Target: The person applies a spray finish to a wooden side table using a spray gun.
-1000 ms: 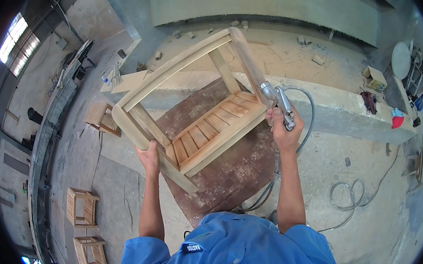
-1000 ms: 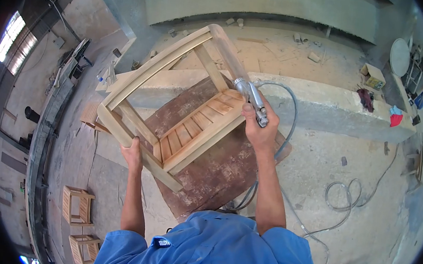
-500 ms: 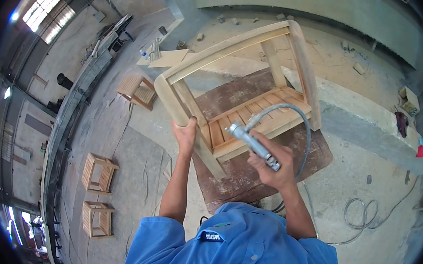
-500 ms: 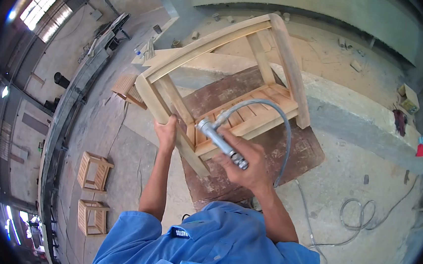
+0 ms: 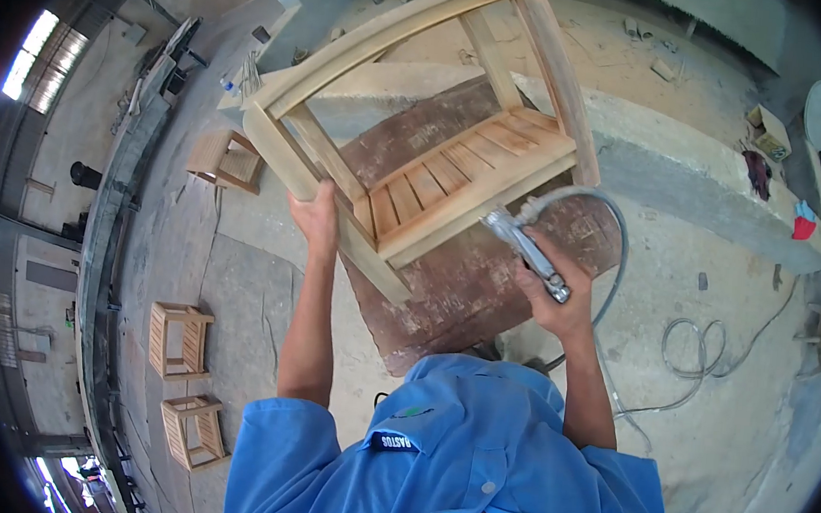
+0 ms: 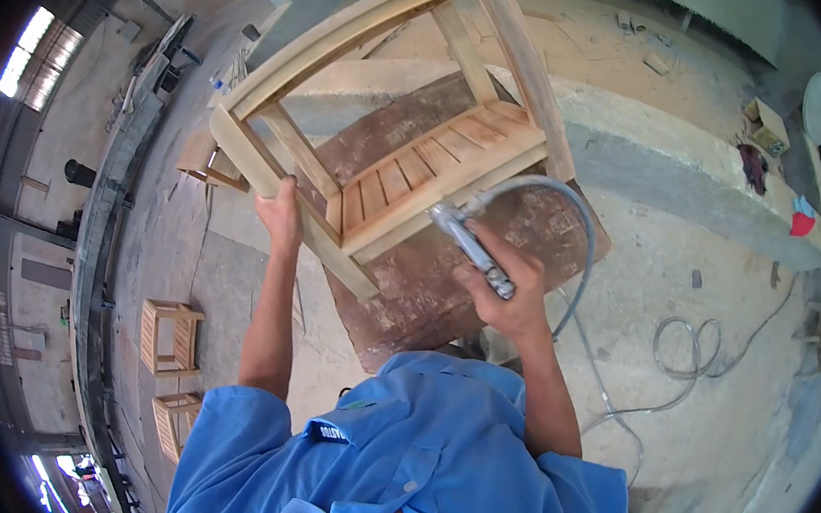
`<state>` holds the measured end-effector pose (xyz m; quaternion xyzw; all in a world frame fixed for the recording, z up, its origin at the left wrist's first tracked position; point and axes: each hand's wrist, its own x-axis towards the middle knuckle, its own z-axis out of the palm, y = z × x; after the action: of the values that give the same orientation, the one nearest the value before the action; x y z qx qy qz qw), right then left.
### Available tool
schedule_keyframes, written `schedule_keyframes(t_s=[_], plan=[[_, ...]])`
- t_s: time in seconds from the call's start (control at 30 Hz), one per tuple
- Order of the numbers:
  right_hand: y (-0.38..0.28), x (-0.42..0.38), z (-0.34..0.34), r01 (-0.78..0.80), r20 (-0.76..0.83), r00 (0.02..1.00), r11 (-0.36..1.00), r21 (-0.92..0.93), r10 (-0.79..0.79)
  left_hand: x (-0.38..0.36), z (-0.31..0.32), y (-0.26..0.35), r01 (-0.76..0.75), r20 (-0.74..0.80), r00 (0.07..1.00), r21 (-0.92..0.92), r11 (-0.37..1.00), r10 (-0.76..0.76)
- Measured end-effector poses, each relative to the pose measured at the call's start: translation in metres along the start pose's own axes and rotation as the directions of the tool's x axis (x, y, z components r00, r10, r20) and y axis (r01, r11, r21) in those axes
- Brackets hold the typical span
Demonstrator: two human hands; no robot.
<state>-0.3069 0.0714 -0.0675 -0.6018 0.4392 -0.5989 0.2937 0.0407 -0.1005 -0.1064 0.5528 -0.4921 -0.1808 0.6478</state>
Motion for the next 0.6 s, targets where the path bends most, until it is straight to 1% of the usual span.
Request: schedule_keyframes(t_s=[0.07,0.1,0.13,0.2,0.23,0.27,0.33,0.37,0.4,0.43,0.47,0.53,0.57,0.6], plan=[[0.006,-0.026,-0.016,-0.118,-0.027,0.993,0.993,-0.021,0.118,0.004,0.003,-0.001,0.007,-0.007,1.0,-0.027,1.0,-0.008],[0.014,-0.038,-0.021,-0.141,-0.052,0.989,0.99,-0.02,0.139,0.006,0.004,0.0,0.0,-0.011,1.0,-0.054,0.999,-0.001],[0.017,-0.048,-0.024,-0.147,-0.041,0.988,0.989,-0.023,0.146,0.007,0.005,0.004,0.011,-0.018,1.0,-0.05,0.999,-0.012],[0.019,-0.072,-0.028,-0.198,-0.019,0.98,0.98,0.007,0.198,0.005,0.002,0.009,0.095,-0.033,0.995,0.033,0.995,-0.094],[0.018,-0.082,-0.027,-0.228,0.002,0.974,0.973,0.032,0.228,0.008,0.0,0.005,0.095,-0.024,0.995,0.042,0.995,-0.094],[0.017,-0.089,-0.025,-0.231,-0.014,0.973,0.972,0.038,0.232,0.013,0.001,-0.002,0.099,-0.026,0.995,0.036,0.994,-0.098],[0.012,-0.104,-0.019,-0.205,0.107,0.974,0.976,0.072,0.197,0.015,0.001,-0.004,0.1,-0.01,0.995,0.032,0.994,-0.1],[0.01,-0.112,-0.014,-0.211,0.09,0.975,0.975,0.074,0.204,0.015,0.001,-0.003,0.083,-0.028,0.996,0.044,0.996,-0.082],[0.007,-0.118,-0.009,-0.212,0.153,0.968,0.975,0.071,0.199,0.015,0.004,-0.001,0.065,-0.044,0.997,0.053,0.996,-0.063],[0.008,-0.126,-0.007,-0.209,0.213,0.958,0.976,0.066,0.191,0.008,0.004,0.006,0.08,-0.039,0.996,0.039,0.996,-0.079],[0.01,-0.131,-0.006,-0.211,0.19,0.962,0.976,0.063,0.196,0.009,0.004,0.003,0.075,-0.016,0.997,0.034,0.997,-0.075],[0.017,-0.141,-0.005,-0.223,0.26,0.945,0.972,0.068,0.199,0.013,0.001,-0.005,0.068,-0.004,0.998,0.034,0.997,-0.068],[0.019,-0.143,-0.011,-0.233,0.239,0.947,0.971,0.055,0.213,0.013,0.001,-0.006,0.102,-0.028,0.995,0.084,0.991,-0.1],[0.022,-0.145,-0.019,-0.23,0.228,0.95,0.972,0.045,0.214,0.013,0.002,-0.004,0.102,-0.018,0.995,0.072,0.992,-0.101]])
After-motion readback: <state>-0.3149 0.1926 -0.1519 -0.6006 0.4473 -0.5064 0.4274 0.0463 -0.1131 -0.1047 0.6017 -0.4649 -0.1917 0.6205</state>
